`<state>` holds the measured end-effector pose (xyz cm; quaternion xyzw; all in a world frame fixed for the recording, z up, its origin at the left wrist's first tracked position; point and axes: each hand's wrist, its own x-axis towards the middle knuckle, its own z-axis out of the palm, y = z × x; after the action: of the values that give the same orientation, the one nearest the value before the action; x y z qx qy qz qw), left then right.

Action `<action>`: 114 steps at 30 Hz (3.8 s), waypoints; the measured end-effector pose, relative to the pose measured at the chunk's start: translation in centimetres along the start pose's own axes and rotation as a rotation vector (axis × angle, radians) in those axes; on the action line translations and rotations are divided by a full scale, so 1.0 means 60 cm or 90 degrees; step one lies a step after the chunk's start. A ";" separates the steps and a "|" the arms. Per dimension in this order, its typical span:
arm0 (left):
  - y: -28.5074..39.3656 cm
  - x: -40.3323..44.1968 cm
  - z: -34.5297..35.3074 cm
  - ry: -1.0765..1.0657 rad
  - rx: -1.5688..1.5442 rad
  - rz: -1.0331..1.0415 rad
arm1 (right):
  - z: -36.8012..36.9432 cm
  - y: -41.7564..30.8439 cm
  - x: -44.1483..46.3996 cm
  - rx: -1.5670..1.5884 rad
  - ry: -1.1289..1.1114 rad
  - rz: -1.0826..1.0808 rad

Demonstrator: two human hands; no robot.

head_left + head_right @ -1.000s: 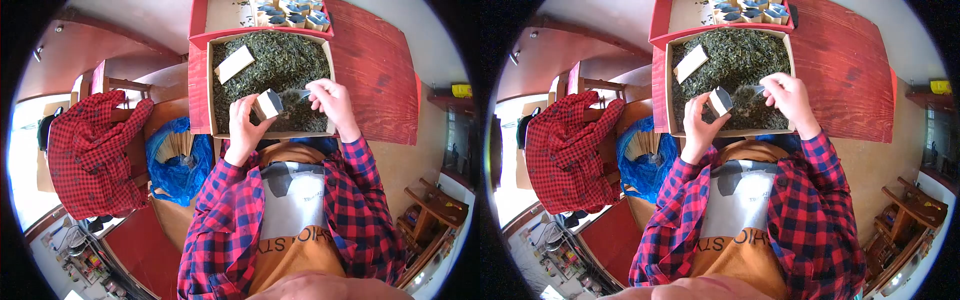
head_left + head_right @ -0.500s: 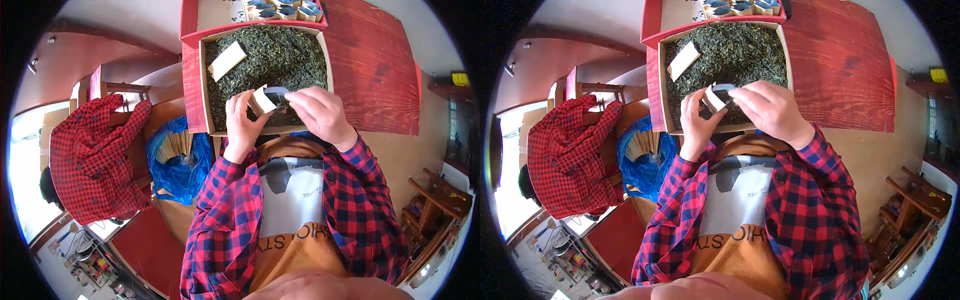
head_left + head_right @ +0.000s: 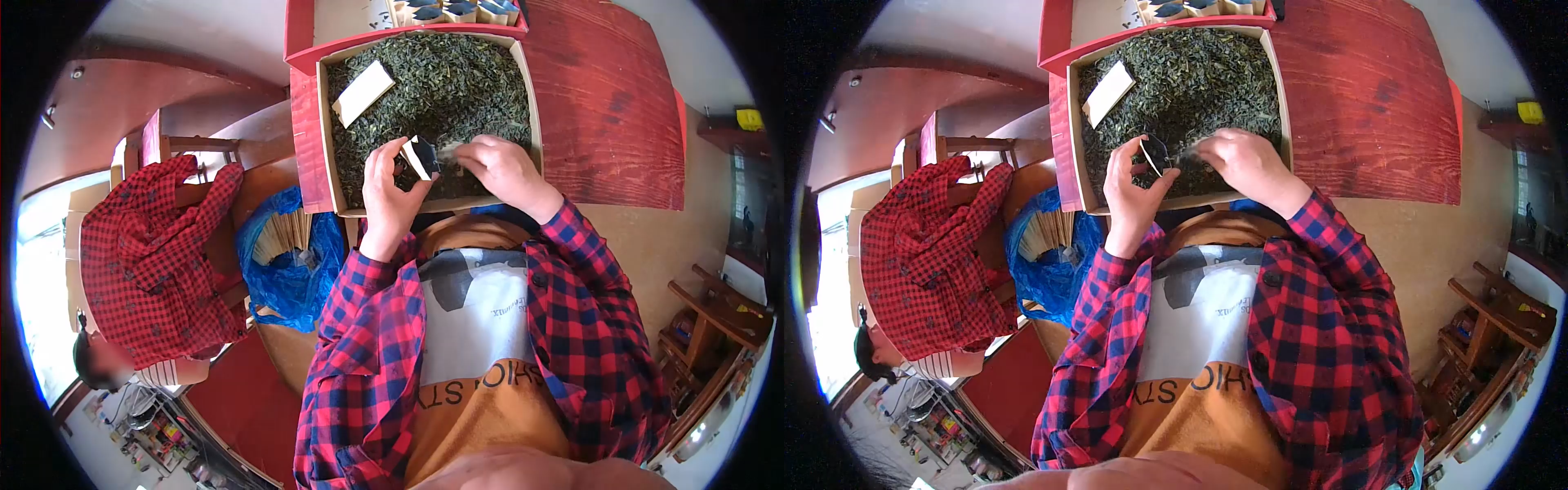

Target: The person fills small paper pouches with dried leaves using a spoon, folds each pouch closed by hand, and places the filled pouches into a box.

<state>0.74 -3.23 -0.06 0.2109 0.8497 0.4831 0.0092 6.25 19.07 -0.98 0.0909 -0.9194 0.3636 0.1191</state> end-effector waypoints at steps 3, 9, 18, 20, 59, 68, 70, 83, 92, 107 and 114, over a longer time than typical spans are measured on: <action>-0.004 0.000 0.002 0.006 0.008 0.018 | 0.004 -0.005 0.001 0.119 -0.122 0.026; 0.000 -0.001 0.000 -0.005 0.034 0.015 | -0.010 0.009 0.001 0.261 -0.101 0.305; -0.005 -0.002 0.006 -0.015 0.090 0.033 | -0.116 -0.024 0.017 0.402 0.102 0.376; -0.005 -0.003 0.007 -0.019 0.094 0.030 | -0.121 -0.040 0.014 0.410 0.128 0.365; -0.003 -0.001 0.002 -0.005 0.059 0.041 | -0.102 -0.010 -0.003 0.409 0.035 0.368; -0.003 -0.004 0.004 -0.030 0.060 0.008 | -0.098 -0.086 0.008 0.229 0.196 0.090; -0.003 -0.004 0.003 -0.029 0.061 0.009 | -0.104 -0.094 0.012 0.080 0.180 -0.045; 0.008 0.000 0.002 -0.019 0.028 0.001 | -0.112 -0.085 0.006 0.131 0.142 0.096; 0.004 0.000 0.003 -0.007 0.055 0.026 | -0.098 -0.052 0.007 0.254 0.181 0.155; 0.003 0.000 0.000 -0.002 0.043 0.022 | -0.002 0.005 -0.010 0.140 -0.123 0.084; -0.003 -0.003 0.002 -0.015 0.071 0.037 | -0.064 0.013 -0.007 0.333 -0.029 0.349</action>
<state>0.86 -3.28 -0.34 0.2418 0.8685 0.4328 -0.0065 7.07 22.34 1.11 -0.1228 -0.7882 0.6023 -0.0302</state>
